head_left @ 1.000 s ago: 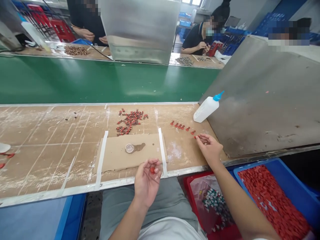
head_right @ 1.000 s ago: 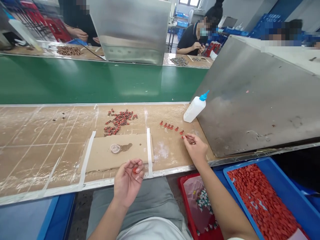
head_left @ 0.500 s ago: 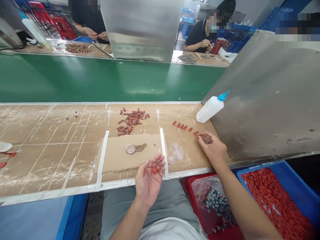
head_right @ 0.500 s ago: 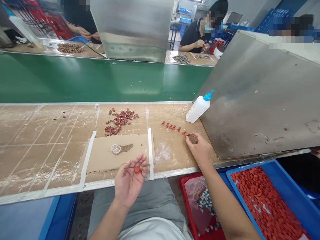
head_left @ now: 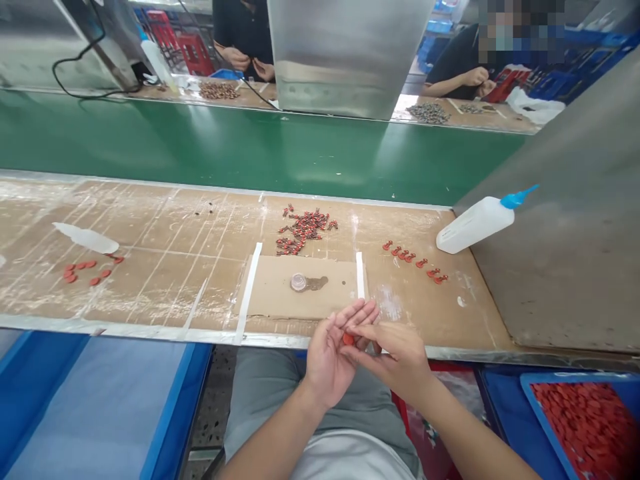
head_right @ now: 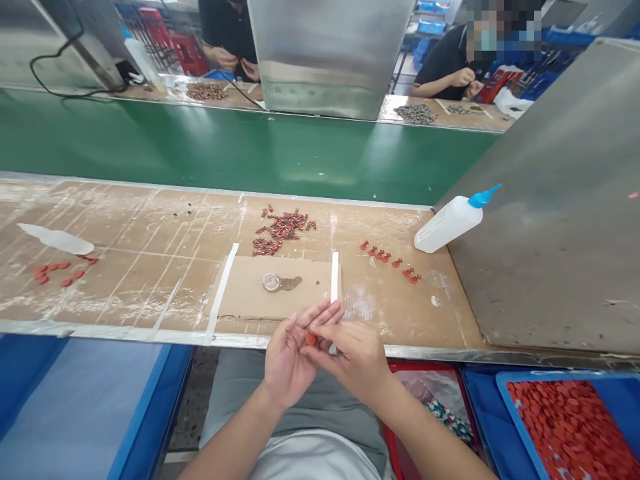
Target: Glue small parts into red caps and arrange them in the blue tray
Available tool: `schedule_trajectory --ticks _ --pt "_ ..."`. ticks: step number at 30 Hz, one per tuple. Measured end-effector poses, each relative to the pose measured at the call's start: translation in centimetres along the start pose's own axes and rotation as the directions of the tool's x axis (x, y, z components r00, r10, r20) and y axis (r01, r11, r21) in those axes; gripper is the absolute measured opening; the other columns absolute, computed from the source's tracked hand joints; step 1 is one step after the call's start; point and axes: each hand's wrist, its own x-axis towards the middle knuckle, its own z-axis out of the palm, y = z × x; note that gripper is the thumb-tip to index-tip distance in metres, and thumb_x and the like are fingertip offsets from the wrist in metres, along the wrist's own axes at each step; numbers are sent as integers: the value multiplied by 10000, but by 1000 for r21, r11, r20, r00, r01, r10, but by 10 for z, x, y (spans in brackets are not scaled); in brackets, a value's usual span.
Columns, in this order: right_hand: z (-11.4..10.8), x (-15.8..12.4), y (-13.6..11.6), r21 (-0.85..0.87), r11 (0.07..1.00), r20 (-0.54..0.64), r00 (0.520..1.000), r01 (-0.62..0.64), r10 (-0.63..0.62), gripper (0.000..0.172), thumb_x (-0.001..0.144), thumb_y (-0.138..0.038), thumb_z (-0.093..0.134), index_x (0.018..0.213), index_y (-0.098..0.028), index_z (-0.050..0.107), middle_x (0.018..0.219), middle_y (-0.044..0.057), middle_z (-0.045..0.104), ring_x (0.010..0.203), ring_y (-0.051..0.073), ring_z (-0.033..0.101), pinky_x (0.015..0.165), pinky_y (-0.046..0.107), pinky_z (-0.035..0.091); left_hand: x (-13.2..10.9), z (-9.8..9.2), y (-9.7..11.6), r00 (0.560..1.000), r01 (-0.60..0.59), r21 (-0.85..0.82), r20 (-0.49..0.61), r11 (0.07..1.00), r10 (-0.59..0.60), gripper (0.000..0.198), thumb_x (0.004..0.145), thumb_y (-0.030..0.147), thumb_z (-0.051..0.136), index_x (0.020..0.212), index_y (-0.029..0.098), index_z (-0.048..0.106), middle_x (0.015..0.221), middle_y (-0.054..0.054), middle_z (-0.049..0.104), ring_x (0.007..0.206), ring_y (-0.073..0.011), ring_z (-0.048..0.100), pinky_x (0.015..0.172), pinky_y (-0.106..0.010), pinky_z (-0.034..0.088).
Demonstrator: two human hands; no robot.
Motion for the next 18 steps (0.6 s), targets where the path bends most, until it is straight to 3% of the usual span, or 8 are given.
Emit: schedule_trajectory --ticks 3,6,11,13,18 --pt "8 0 0 49 998 11 1000 -29 29 296 762 -253 795 1036 -219 689 708 -6 706 564 117 588 596 257 504 -3 -2 3 999 -17 -6 -32 1000 17 500 949 385 404 1242 43 622 1357 -193 591 1325 -293 497 1161 -399 299" --pt "10 0 -4 162 978 35 991 -133 129 325 760 -237 793 1068 -240 689 788 -5 732 529 96 562 543 241 508 -6 -3 9 994 -28 -9 -103 1000 27 437 929 354 457 1156 52 675 1260 -187 657 1220 -277 585 1105 -385 378" --pt "9 3 -10 205 955 -68 970 -214 232 352 740 -220 805 1071 -259 693 892 7 764 495 90 557 506 239 530 -13 -10 13 990 -12 29 -140 1000 16 289 932 285 539 1036 88 722 962 -97 734 887 -146 672 814 -230 515" --pt "9 5 -9 179 969 -65 981 -169 183 387 734 -210 811 1096 -262 684 902 10 768 490 91 557 511 241 537 -18 -14 15 994 -1 60 -112 998 8 245 927 268 575 1006 93 728 909 -75 727 850 -122 668 770 -199 511" --pt "8 12 -5 75 996 -20 999 49 -48 435 743 -192 810 1145 -259 659 865 9 772 514 102 593 557 244 539 -27 -26 24 997 22 154 -72 988 -11 211 877 193 664 1052 88 720 944 -92 736 891 -128 680 834 -212 518"
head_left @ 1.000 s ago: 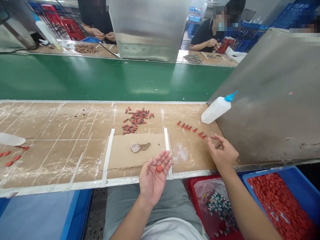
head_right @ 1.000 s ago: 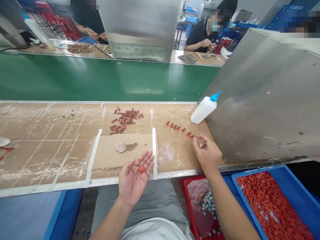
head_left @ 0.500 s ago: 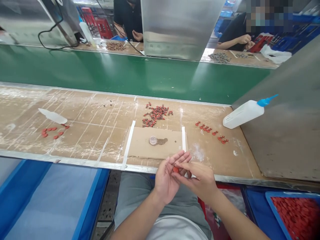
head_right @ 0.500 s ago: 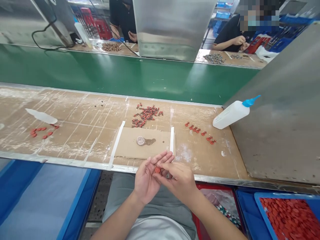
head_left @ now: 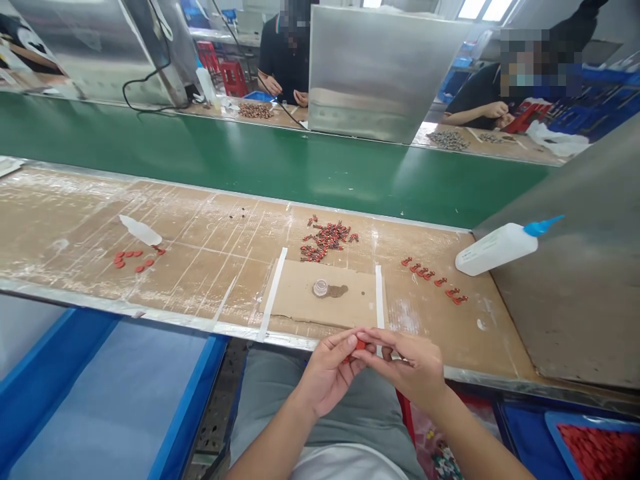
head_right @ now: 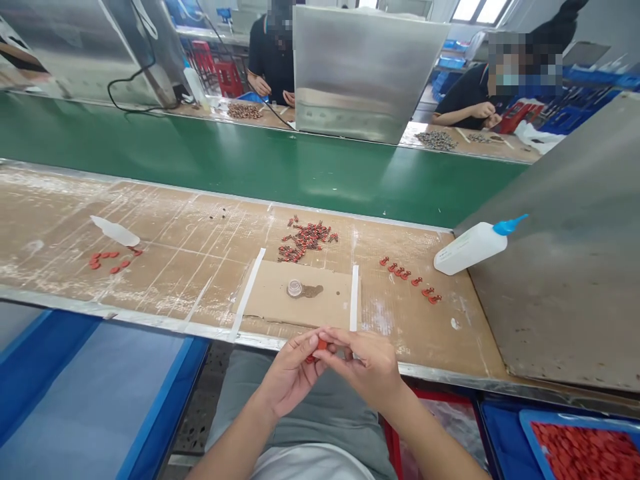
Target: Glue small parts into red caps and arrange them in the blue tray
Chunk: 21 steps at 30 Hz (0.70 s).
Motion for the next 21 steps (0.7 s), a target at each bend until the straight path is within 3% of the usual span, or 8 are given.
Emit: schedule_trajectory --ticks 5,7,9,11,13,17,21 --pt "1 12 -3 15 994 79 991 111 -112 403 779 -268 788 1164 -257 670 772 -1 762 542 109 637 590 236 529 -4 -11 7 999 -12 2 -33 1000 12 232 835 176 716 1055 100 720 942 -88 749 875 -130 699 814 -208 544" --pt "1 20 0 36 996 127 989 76 -80 387 777 -350 783 1139 -248 696 735 -3 749 525 100 623 577 223 516 -5 -13 10 998 -20 -12 -65 1000 19 245 823 175 731 1058 106 718 923 -76 749 834 -113 701 795 -198 554" --pt "1 36 13 22 999 113 993 -43 41 320 814 -406 732 1084 -236 726 718 -1 736 517 94 602 557 215 496 -6 -15 13 992 -40 -32 -122 999 36 259 819 184 737 1069 122 713 938 -65 746 820 -102 700 784 -191 563" --pt "4 60 39 -31 974 -8 974 -225 225 277 885 -417 633 1051 -222 736 738 12 733 553 107 605 571 227 492 -7 -16 16 982 -72 -42 -176 997 63 248 818 191 738 1058 133 713 965 -62 742 823 -99 700 768 -185 571" --pt "11 91 76 -71 925 -138 922 -372 361 360 905 -446 577 1117 -184 704 856 57 745 673 150 649 647 271 517 -9 -18 18 974 -101 -45 -210 994 89 232 808 192 746 1031 134 715 973 -64 739 812 -99 700 733 -174 577" --pt "31 152 148 -229 856 36 875 -463 483 405 891 -328 554 1246 -145 627 1113 123 714 787 180 662 811 343 508 -12 -23 21 957 -121 -58 -273 991 101 216 778 195 773 976 127 723 974 -76 739 768 -92 696 664 -145 574" --pt "44 185 184 -247 861 151 860 -444 487 353 813 -254 644 1139 -126 693 1133 150 705 931 232 650 893 368 478 -15 -28 26 942 -150 -63 -312 987 123 198 776 179 773 958 118 726 976 -85 738 772 -95 697 684 -150 582"
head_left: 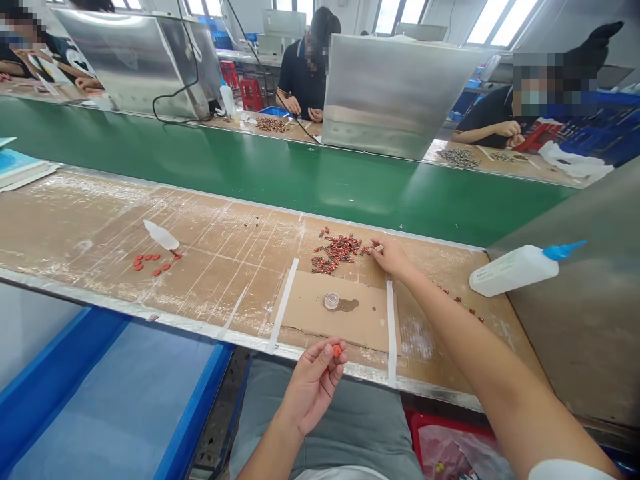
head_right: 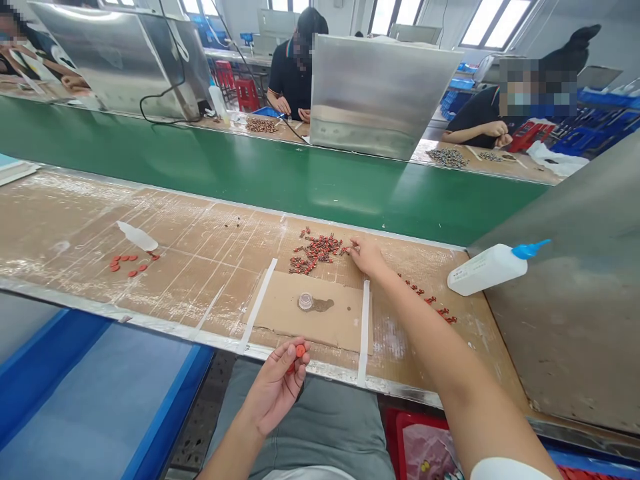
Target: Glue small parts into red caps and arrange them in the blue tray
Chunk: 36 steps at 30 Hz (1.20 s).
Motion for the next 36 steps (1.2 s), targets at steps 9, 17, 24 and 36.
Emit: schedule_trajectory --ticks 9,17,24,36 --pt "-5 7 4 204 977 148 989 -63 33 203 715 -326 756 829 -159 758 688 43 708 653 152 600 704 315 502 4 -2 6 1000 -21 15 -22 1000 21 198 760 176 789 938 121 724 988 -86 727 778 -88 683 720 -164 574" --pt "-25 -72 -34 626 762 156 984 -163 83 545 645 -582 784 988 -160 743 876 107 756 674 147 669 586 270 530 12 17 2 994 -82 34 72 996 80 201 817 285 733 935 123 710 914 -66 667 688 -64 574 563 -160 440" --pt "-47 -152 -84 764 626 149 987 -154 62 337 612 -397 872 861 -190 779 760 70 758 573 131 639 512 249 520 9 58 1 974 -185 184 166 965 155 260 806 335 726 955 122 715 735 -1 542 591 -44 417 520 -171 320" --pt "-45 -198 -97 755 651 84 996 -80 25 319 635 -383 861 889 -202 790 781 70 764 712 215 716 679 349 617 -8 75 -8 960 -254 352 206 901 190 287 737 395 792 843 132 745 564 61 360 516 -45 251 490 -221 214"
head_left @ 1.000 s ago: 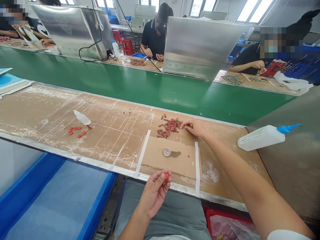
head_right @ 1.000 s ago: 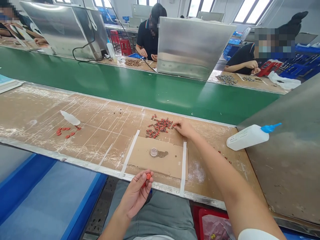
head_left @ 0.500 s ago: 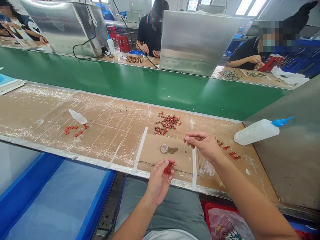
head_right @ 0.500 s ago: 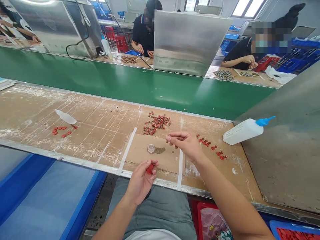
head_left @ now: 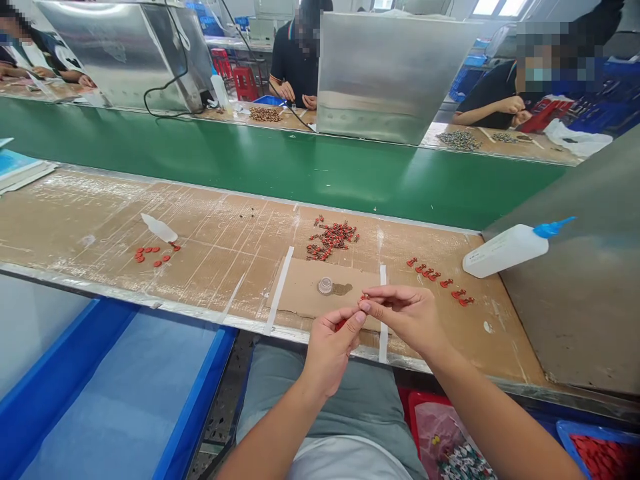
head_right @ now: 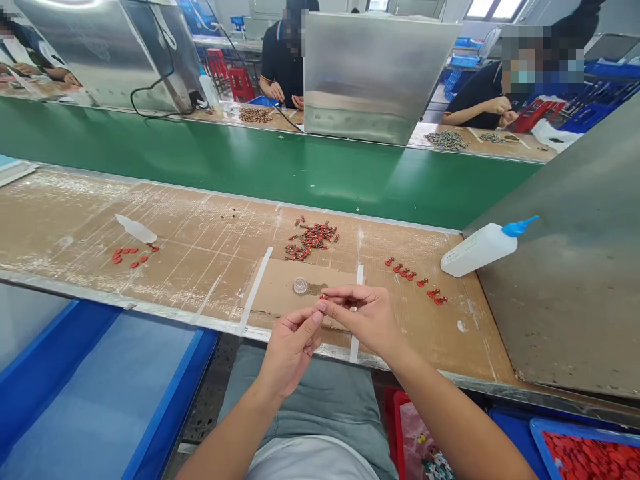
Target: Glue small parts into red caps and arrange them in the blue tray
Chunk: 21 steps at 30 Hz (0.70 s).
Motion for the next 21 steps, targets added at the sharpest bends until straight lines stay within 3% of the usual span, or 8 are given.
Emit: schedule_trajectory --ticks 5,8,15,21 --pt "-1 -4 0 -97 990 8 994 105 -105 255 673 -371 837 869 -214 794 823 74 769 693 196 694 621 317 590 -2 -6 0 999 -31 89 -39 996 34 284 715 358 811 906 150 782 547 44 464 510 -50 288 498 -220 252" --pt "1 -6 -4 -100 990 -24 994 101 -104 256 659 -365 846 854 -208 791 781 68 761 653 179 681 586 292 572 -5 -7 2 995 -67 112 -62 991 74 268 717 338 811 911 154 788 561 22 523 525 -64 354 525 -224 309" --pt "3 -11 -6 -84 995 0 999 52 -53 338 659 -377 847 932 -189 778 768 72 751 678 186 691 600 291 578 -6 -11 2 999 -17 56 -31 998 19 263 717 365 807 854 144 769 559 49 449 502 -38 237 477 -219 182" --pt "3 -15 -2 -123 990 30 998 63 -60 283 688 -378 832 894 -189 787 858 89 770 703 201 700 647 325 595 -9 -9 3 997 -48 97 -55 994 53 255 697 378 812 729 139 731 564 49 445 497 -38 221 486 -229 191"
